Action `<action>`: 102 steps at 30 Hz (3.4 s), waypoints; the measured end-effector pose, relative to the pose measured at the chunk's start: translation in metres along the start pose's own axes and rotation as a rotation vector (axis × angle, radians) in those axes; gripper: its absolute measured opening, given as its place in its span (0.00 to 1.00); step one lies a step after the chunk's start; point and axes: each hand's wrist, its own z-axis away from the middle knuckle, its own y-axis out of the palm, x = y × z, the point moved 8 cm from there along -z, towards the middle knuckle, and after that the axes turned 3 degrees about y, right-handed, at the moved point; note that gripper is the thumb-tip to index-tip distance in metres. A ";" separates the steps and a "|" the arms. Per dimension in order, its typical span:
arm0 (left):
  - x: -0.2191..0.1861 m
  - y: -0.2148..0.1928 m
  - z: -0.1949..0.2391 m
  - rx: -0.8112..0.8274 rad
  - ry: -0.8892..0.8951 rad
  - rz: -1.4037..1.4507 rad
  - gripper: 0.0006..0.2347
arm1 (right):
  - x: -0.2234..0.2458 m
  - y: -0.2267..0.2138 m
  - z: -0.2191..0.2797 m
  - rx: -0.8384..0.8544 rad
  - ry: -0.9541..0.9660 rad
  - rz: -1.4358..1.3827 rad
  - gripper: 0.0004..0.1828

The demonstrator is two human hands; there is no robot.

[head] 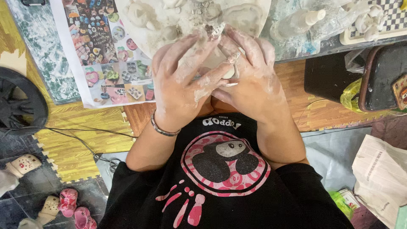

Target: The person shapes small pieces of white clay into rounded forms using both hands. They repeatedly roll, pinch, and smooth the clay, placing finished pieces onto a white plate that already holds several similar items.

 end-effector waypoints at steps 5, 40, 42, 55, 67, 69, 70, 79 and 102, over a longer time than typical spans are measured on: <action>0.001 -0.001 0.001 -0.008 0.058 0.095 0.13 | -0.003 0.010 0.002 0.033 0.036 -0.056 0.35; 0.024 -0.006 0.015 -0.206 -0.174 0.055 0.14 | 0.002 0.012 0.003 0.057 -0.001 -0.021 0.21; 0.028 -0.009 0.016 -0.221 -0.219 0.123 0.14 | 0.000 0.009 0.001 0.044 0.009 -0.022 0.20; 0.043 0.006 0.027 -0.201 -0.500 0.570 0.08 | -0.011 -0.014 -0.001 -0.153 0.132 -0.183 0.29; 0.046 0.025 0.029 -0.119 -0.550 0.678 0.06 | -0.005 -0.007 -0.003 -0.172 0.018 -0.253 0.33; 0.046 0.025 0.028 -0.117 -0.545 0.672 0.05 | -0.006 -0.006 -0.004 -0.177 0.014 -0.282 0.33; 0.046 0.026 0.027 -0.110 -0.550 0.684 0.05 | -0.007 -0.005 -0.004 -0.178 0.017 -0.289 0.33; 0.046 0.027 0.017 -0.052 -0.570 0.698 0.05 | -0.007 -0.008 -0.013 -0.164 0.025 -0.301 0.31; 0.039 0.052 0.019 0.165 -0.610 0.917 0.11 | -0.016 -0.005 -0.009 -0.229 0.064 -0.367 0.21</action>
